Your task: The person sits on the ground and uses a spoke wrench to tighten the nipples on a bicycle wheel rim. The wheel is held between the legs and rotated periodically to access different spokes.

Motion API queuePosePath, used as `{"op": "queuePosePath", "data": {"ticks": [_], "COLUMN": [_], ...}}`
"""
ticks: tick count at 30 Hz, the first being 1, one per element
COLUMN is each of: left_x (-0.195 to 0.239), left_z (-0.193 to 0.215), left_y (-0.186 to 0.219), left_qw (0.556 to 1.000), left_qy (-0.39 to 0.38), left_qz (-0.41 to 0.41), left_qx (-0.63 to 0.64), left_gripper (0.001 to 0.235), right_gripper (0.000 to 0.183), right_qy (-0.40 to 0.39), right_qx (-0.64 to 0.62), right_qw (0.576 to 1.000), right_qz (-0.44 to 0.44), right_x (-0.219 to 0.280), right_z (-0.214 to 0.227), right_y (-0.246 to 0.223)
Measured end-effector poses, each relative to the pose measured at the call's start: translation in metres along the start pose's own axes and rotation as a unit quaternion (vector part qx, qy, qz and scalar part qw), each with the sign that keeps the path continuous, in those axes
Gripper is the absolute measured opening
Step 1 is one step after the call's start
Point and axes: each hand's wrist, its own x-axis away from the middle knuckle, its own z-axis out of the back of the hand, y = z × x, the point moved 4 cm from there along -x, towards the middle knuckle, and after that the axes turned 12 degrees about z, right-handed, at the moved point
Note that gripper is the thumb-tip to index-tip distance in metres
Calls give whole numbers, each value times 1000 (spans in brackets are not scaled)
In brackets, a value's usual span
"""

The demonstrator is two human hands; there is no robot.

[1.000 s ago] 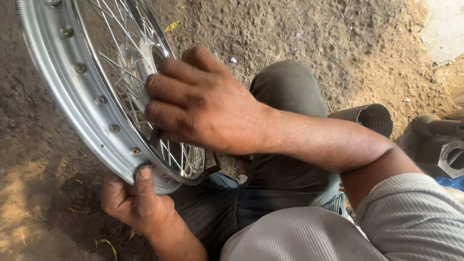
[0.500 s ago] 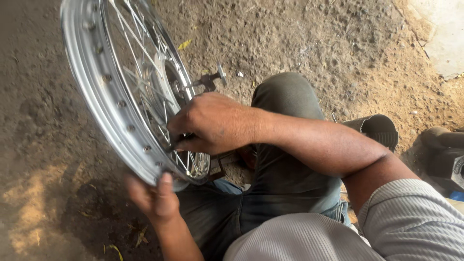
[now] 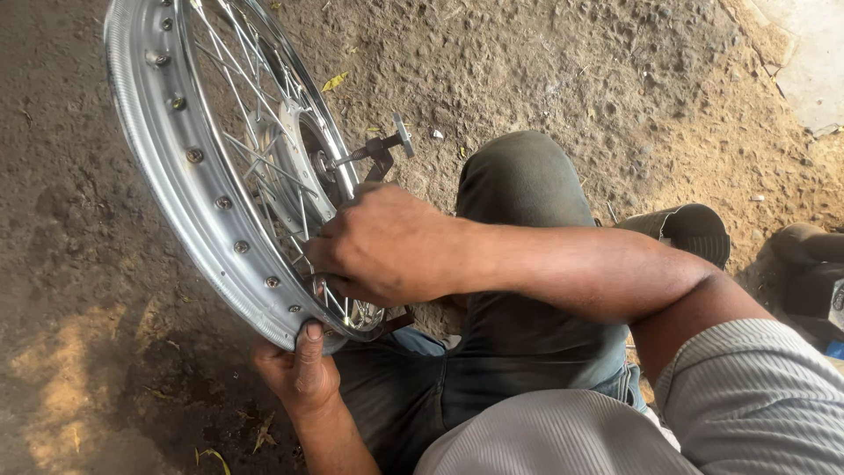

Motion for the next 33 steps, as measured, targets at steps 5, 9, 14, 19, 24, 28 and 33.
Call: {"op": "queuePosePath", "data": {"ticks": [5,9,14,19,24,28,33], "left_x": [-2,-2,1,-4,-6,-4,-5], "left_z": [0,2,3,-4,-5,-4,-4], "left_y": [-1,-4,-3,6,9,7,5], "left_qw": [1000,999,1000,1000,1000,1000,1000], "left_qy": [2,-2,7,-9,-22,-12,-9], "left_qz": [15,23,7,-10,-7,-5,-1], "left_qx": [28,33,12,-12,-5,4,4], "left_gripper": [39,33,29,30,31,32,35], "right_gripper": [18,17,14,12,16,17,15], "right_qy": [-30,-54,57,-18,-11,-191,-88], "right_qx": [18,-24,-153,-136,-96,-48,-30], "right_qw": [999,998,984,990,995,979,996], "right_qz": [-17,-31,68,27,33,-47,6], "right_x": [0,0,3,3,3,5,2], "right_z": [-3,-9,-3,-6,-9,-28,-17], "right_y": [5,10,9,16,14,16,7]}}
